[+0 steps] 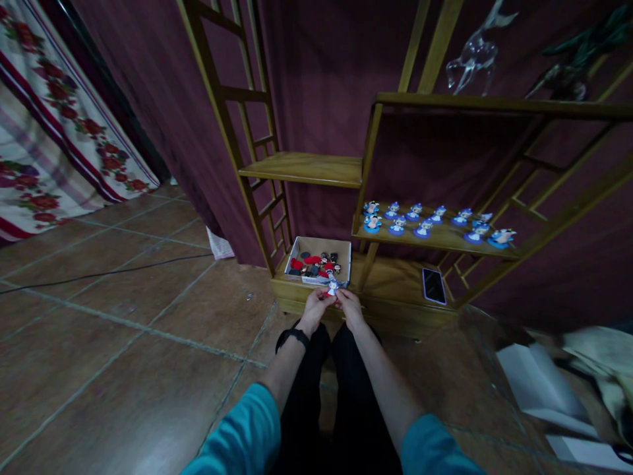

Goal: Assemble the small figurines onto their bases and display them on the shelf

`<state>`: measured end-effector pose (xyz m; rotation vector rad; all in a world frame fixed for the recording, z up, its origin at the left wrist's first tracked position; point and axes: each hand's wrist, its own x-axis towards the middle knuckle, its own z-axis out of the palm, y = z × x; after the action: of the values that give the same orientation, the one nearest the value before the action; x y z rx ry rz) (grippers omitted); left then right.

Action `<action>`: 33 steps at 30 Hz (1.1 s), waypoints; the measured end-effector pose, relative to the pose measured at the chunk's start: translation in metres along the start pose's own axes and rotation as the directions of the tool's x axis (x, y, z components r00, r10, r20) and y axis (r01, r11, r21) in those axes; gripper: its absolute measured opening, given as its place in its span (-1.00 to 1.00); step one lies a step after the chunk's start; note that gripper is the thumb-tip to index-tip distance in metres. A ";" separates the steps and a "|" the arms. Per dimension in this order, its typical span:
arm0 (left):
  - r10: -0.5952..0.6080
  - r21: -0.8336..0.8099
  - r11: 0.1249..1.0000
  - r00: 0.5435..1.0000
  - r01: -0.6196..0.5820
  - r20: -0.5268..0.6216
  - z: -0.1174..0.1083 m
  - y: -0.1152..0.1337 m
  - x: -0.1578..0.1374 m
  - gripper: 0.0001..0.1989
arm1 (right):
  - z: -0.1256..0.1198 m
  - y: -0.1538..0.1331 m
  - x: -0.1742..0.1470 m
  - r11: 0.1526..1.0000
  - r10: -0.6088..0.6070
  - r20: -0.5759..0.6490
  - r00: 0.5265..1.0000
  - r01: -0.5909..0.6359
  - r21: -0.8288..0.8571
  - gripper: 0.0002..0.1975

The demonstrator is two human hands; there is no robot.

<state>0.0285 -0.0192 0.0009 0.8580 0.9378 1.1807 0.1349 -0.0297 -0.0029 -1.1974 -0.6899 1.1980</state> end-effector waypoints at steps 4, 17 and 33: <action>0.018 0.013 1.000 1.000 -0.017 -0.014 0.000 0.001 -0.001 -0.60 | -0.001 0.001 0.001 1.000 0.003 0.003 1.000 -0.003 -0.010 -0.65; 0.123 0.072 0.990 0.991 -0.120 -0.042 0.002 -0.005 0.003 -0.62 | -0.003 0.007 0.005 1.000 0.012 0.006 1.000 -0.012 -0.025 -0.64; 0.168 0.103 0.982 0.982 -0.158 -0.090 0.000 -0.016 0.008 -0.57 | 0.000 0.004 0.000 1.000 0.011 0.028 1.000 -0.011 0.019 -0.66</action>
<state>0.0350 -0.0139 -0.0150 0.9749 1.0261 1.3375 0.1332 -0.0298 -0.0066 -1.1718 -0.6924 1.2302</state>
